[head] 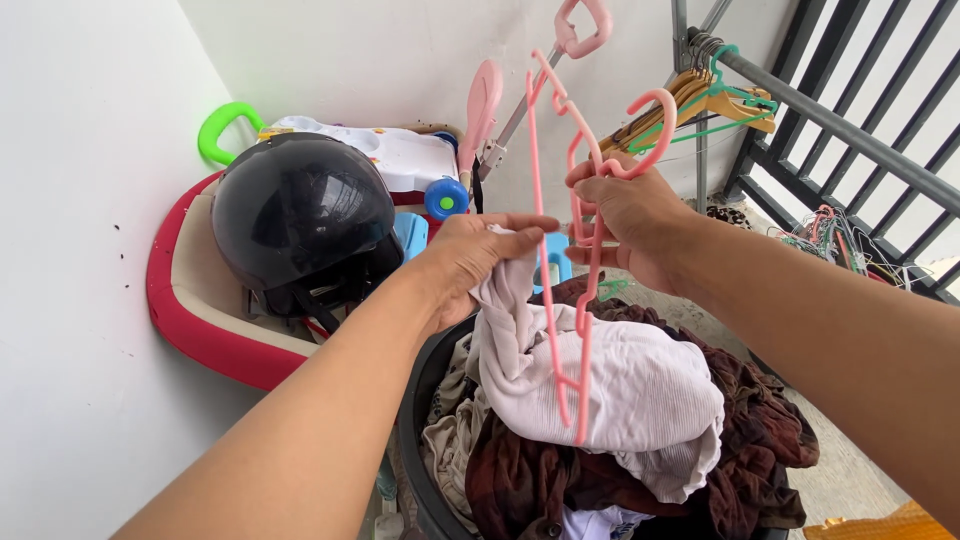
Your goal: Hanging wet clothes from a basket onto a drying rack and hangers on a balcony.
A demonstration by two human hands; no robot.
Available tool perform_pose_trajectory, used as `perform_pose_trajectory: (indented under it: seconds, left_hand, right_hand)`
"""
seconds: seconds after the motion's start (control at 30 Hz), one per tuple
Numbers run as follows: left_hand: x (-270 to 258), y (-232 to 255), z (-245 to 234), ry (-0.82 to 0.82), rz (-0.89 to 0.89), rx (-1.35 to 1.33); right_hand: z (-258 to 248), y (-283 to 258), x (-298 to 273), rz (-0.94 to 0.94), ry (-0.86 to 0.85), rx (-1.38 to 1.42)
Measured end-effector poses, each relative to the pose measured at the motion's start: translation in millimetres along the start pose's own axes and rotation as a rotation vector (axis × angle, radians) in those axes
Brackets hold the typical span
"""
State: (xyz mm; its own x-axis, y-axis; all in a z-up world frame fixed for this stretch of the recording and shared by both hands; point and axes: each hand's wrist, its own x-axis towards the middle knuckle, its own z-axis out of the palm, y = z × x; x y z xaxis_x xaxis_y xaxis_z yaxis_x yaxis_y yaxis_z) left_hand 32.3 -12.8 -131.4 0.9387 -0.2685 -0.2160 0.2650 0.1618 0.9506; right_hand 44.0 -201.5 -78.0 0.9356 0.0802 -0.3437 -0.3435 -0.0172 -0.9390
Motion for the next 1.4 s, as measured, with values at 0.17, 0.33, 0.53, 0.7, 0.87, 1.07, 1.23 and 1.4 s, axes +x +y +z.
perform_pose_trajectory:
  seconds: [0.17, 0.33, 0.53, 0.7, 0.87, 1.07, 1.23, 1.4]
  left_hand:
    - [19.9, 28.6, -20.1, 0.054, 0.169, -0.35]
    - [32.8, 59.2, -6.1, 0.035, 0.301, -0.542]
    - [25.2, 22.0, -21.9, 0.094, 0.213, -0.519]
    - [-11.2, -40.8, -11.6, 0.217, -0.547, 0.305]
    - [-15.8, -54.4, -6.1, 0.513, -0.614, 0.787]
    - [-23.4, -9.2, -2.8, 1.282, -0.464, 0.607]
    - [-11.9, 33.4, 0.0, 1.239, -0.277, -0.192]
    - [2.8, 64.3, 4.2, 0.643, -0.198, -0.238]
  right_hand:
    - [-10.0, 0.1, 0.2, -0.16, 0.002, -0.237]
    - [-6.3, 8.3, 5.4, 0.02, -0.214, -0.282]
    - [-9.4, -12.9, 0.8, -0.026, -0.135, -0.045]
    - [-15.8, -44.6, -5.9, -0.139, -0.247, 0.129]
    - [-29.8, -52.1, 2.7, -0.172, -0.198, 0.107]
    - [-62.7, -37.2, 24.5, -0.098, 0.006, -0.02]
    - [-80.8, -19.4, 34.0, 0.006, 0.181, -0.311]
    - [-83.2, -4.6, 40.0, 0.085, 0.027, -0.766]
